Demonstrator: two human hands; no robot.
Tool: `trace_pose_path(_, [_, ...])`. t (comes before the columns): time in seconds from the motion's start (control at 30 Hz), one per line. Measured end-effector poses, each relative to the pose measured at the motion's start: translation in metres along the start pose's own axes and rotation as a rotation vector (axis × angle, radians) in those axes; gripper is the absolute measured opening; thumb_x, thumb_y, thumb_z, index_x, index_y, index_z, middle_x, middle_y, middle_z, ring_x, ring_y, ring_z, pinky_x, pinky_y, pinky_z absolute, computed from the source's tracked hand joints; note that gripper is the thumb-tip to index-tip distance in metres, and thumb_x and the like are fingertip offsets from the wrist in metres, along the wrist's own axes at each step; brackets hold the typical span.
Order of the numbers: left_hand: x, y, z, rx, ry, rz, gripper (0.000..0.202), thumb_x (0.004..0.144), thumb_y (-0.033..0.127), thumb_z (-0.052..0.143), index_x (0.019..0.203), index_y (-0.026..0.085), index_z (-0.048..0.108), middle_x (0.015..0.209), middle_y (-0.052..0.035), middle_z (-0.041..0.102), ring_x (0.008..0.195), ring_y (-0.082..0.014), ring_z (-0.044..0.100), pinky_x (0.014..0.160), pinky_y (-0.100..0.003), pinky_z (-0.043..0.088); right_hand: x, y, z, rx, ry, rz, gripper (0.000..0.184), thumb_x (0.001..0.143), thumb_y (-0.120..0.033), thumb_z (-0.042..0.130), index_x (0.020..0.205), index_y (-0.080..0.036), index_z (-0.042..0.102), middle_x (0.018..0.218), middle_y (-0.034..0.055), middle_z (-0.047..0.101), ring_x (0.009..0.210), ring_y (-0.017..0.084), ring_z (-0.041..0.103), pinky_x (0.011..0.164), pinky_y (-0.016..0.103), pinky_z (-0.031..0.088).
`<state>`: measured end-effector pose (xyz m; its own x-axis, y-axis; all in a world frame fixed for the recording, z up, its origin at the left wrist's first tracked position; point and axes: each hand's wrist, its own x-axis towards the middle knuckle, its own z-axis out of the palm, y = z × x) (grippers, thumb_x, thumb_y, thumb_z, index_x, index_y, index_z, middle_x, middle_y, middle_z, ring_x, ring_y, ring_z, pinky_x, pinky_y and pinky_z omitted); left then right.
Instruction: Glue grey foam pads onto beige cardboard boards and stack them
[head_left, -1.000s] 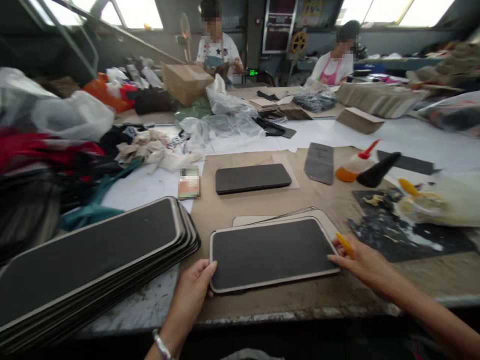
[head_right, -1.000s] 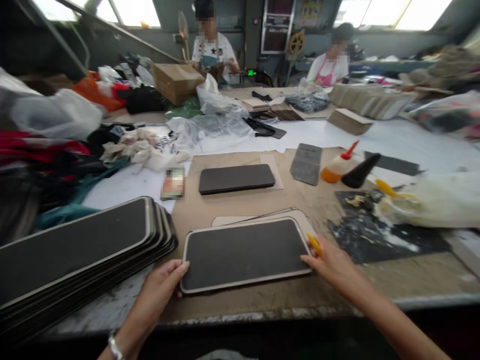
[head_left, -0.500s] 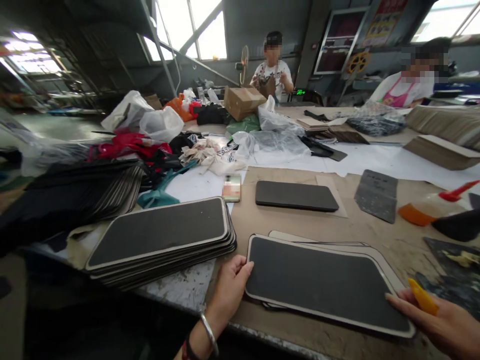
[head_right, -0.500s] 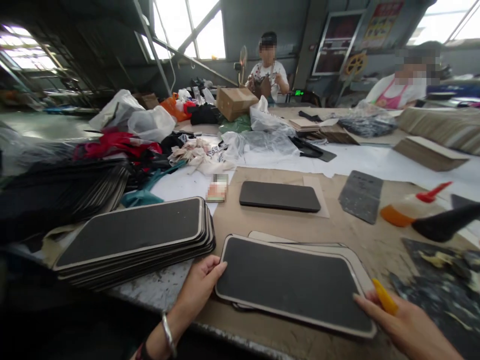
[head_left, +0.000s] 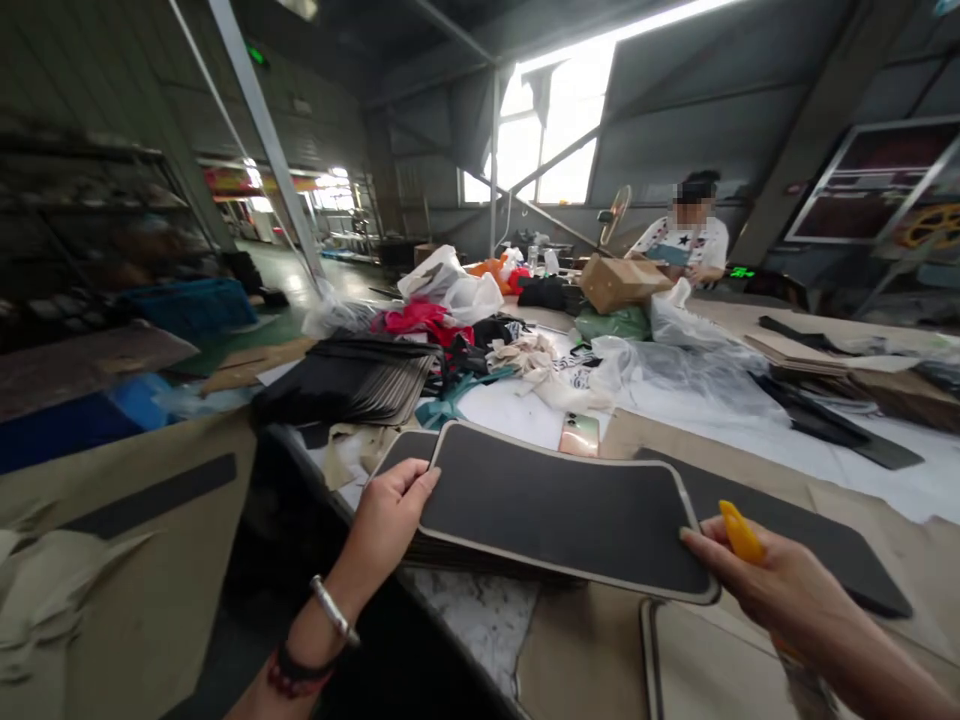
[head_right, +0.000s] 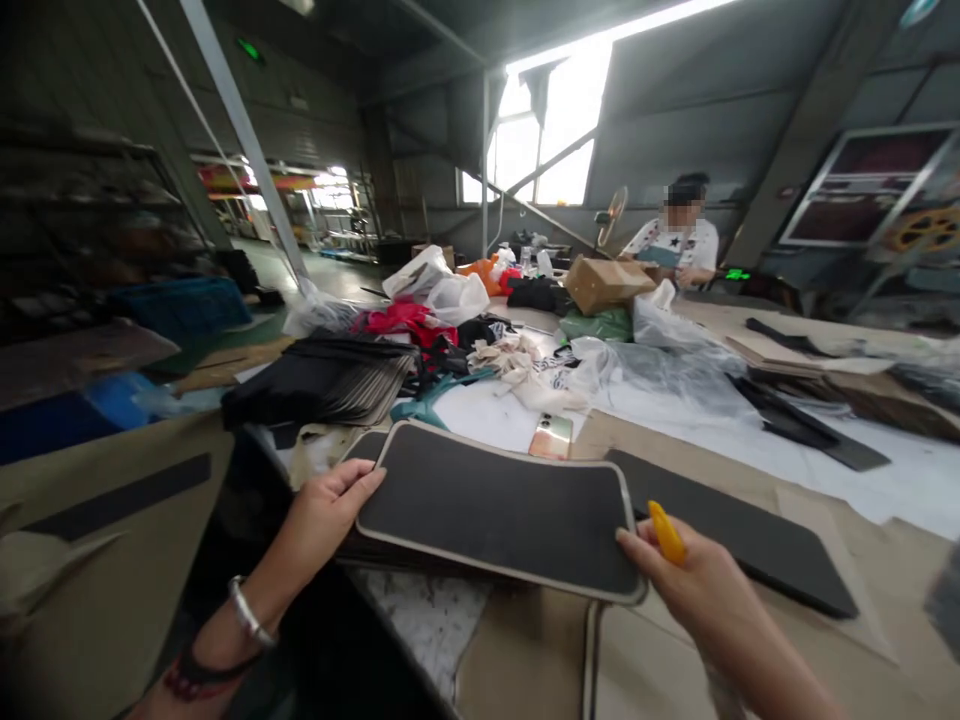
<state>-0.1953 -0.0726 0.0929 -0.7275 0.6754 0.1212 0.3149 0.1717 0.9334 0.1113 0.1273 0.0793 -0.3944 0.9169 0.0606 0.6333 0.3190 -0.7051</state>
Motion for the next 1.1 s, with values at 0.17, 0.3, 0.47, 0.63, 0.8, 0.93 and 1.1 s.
trace_pose_path(0.17, [0.021,-0.023,-0.030,-0.019,0.059,-0.034,0.034,0.069,0.051,0.055,0.066,0.018,0.060,0.060,-0.0008,0.060,0.060,-0.0169,0.054,0.058,-0.026,0.042,0.036,-0.035,0.046,0.076,-0.147,-0.086,0.033,0.067,-0.054,0.057,0.058,-0.022,0.051,0.043,-0.0037,0.041,0.035,0.011,0.036,0.034,0.024,0.027])
trace_pose_path(0.3, [0.029,-0.030,-0.040,-0.037,0.059,-0.058,0.034,0.067,0.051,0.057,0.066,0.018,0.060,0.062,-0.0015,0.061,0.062,-0.0176,0.056,0.060,-0.027,0.043,0.041,-0.043,0.056,0.083,-0.168,-0.114,0.035,0.068,-0.054,0.056,0.056,-0.022,0.049,0.043,-0.0034,0.043,0.035,0.011,0.036,0.033,0.023,0.026])
trace_pose_path(0.47, [0.036,-0.037,-0.046,-0.045,0.046,-0.074,0.034,0.067,0.050,0.057,0.065,0.017,0.060,0.062,-0.0010,0.061,0.061,-0.0161,0.055,0.060,-0.026,0.043,0.036,-0.059,0.059,0.086,-0.182,-0.118,0.037,0.068,-0.057,0.053,0.055,-0.022,0.047,0.045,-0.0021,0.044,0.040,0.013,0.042,0.037,0.025,0.033])
trace_pose_path(0.63, [0.035,-0.040,-0.046,-0.028,0.062,-0.090,0.033,0.067,0.050,0.057,0.067,0.016,0.061,0.060,0.0003,0.059,0.058,-0.0142,0.052,0.057,-0.024,0.041,0.037,-0.054,0.063,0.047,-0.187,-0.087,0.038,0.066,-0.059,0.053,0.054,-0.023,0.046,0.047,-0.0012,0.044,0.042,0.014,0.044,0.039,0.025,0.032])
trace_pose_path(0.8, [0.036,-0.042,-0.045,-0.001,0.074,-0.101,0.035,0.067,0.051,0.056,0.066,0.016,0.062,0.058,0.0005,0.059,0.057,-0.0140,0.052,0.056,-0.024,0.042,0.039,-0.050,0.066,0.016,-0.227,-0.036,0.040,0.064,-0.061,0.052,0.054,-0.023,0.046,0.042,-0.0024,0.040,0.037,0.012,0.036,0.035,0.025,0.029])
trace_pose_path(0.93, [0.035,-0.040,-0.047,0.029,0.078,-0.096,0.035,0.066,0.051,0.056,0.064,0.016,0.062,0.057,0.0005,0.059,0.057,-0.0146,0.052,0.056,-0.024,0.041,0.037,-0.054,0.067,0.023,-0.231,-0.010,0.039,0.065,-0.060,0.053,0.055,-0.023,0.046,0.043,-0.0028,0.040,0.036,0.011,0.035,0.034,0.025,0.027])
trace_pose_path(1.1, [0.037,-0.035,-0.054,0.070,0.118,-0.081,0.037,0.063,0.053,0.058,0.069,0.018,0.065,0.062,-0.0003,0.064,0.064,-0.0176,0.057,0.059,-0.025,0.042,0.031,-0.069,0.065,0.047,-0.208,-0.096,0.034,0.069,-0.053,0.052,0.056,-0.023,0.042,0.047,-0.0024,0.044,0.041,0.012,0.040,0.039,0.024,0.030])
